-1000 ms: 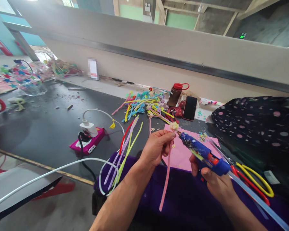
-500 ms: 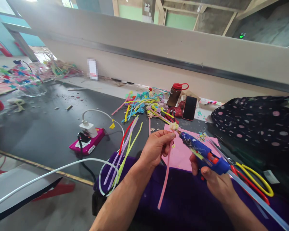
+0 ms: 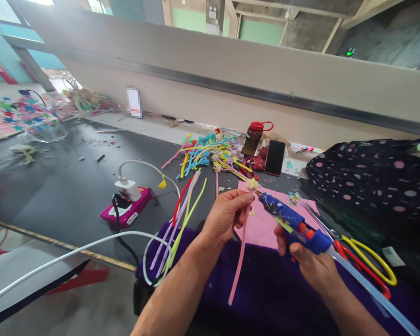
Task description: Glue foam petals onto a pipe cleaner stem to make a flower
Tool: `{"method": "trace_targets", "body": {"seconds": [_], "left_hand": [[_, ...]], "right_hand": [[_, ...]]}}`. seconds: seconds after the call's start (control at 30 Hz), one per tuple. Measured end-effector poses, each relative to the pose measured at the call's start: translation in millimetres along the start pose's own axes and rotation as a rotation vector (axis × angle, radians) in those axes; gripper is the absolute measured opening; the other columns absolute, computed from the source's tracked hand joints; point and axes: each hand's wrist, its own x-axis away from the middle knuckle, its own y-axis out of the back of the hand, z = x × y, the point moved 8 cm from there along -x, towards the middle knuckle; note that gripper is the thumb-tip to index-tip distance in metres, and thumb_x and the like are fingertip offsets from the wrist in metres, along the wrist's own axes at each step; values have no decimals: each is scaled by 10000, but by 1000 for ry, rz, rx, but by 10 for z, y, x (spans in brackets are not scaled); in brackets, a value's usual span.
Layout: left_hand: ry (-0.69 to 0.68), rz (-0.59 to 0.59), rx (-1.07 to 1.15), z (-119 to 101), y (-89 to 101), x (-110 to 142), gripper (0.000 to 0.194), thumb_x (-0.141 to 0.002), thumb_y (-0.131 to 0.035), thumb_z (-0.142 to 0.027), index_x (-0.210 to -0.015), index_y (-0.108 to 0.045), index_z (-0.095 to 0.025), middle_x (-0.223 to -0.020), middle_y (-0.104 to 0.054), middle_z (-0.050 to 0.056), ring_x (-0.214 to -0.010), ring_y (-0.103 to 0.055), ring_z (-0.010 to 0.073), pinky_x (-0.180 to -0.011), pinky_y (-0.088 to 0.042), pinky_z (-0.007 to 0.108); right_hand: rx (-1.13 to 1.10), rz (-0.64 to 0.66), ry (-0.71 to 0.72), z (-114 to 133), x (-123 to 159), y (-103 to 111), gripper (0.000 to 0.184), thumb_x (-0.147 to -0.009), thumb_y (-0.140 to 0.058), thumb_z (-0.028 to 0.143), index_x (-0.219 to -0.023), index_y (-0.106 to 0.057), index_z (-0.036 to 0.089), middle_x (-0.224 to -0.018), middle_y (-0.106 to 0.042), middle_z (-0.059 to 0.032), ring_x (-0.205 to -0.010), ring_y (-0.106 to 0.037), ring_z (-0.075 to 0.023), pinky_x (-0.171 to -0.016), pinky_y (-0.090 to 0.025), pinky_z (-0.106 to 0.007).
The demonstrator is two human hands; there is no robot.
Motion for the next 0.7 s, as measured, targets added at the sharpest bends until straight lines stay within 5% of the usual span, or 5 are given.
{"method": "trace_targets", "body": {"seconds": [0.7], "left_hand": [[-4,18,-12,-3,-15,3,251,-715,-621,-324,-576,-522,-139,-356,-425,-63,-272,-309,22,-297,-169,158]], "right_hand": [[130,65,72,75,-13,-13,388,-763,-523,556,-718,-566,173,-660,-573,-29,-551,-523,-138,-492,-432,-239]]}}
